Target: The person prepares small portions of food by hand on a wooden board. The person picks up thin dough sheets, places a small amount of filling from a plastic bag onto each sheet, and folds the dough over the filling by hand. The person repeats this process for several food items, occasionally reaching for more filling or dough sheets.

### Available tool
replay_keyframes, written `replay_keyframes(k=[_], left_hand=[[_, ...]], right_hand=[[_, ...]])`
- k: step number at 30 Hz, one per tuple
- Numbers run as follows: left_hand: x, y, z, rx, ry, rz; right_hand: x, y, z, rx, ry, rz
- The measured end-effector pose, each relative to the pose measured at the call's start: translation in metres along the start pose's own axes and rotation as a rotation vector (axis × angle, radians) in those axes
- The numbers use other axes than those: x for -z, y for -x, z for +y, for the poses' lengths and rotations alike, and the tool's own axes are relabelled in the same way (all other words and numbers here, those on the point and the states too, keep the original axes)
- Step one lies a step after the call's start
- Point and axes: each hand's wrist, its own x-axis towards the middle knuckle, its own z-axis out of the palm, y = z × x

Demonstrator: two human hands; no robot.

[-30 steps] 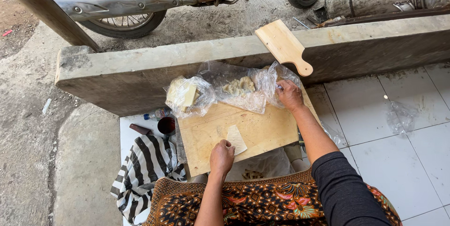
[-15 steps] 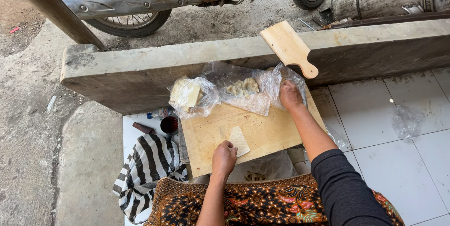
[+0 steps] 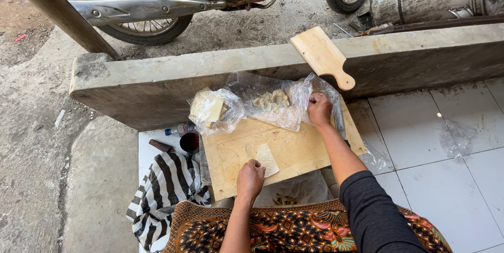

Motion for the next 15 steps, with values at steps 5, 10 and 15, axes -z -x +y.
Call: replay_keyframes(k=[5,10,15], left_hand=[[-0.002,0.000,-0.002,-0.009,-0.002,0.006],[-0.003,0.002,-0.002,-0.019,-0.002,0.016],[-0.004,0.003,-0.002,-0.028,-0.006,0.030]], right_hand=[[0.037,0.006,0.020,0.039,-0.042,-0.046],[0.055,0.008,0.024,0.111,0.042,-0.082],[0.031,-0.002,0.017,0.379,0.483,-0.238]])
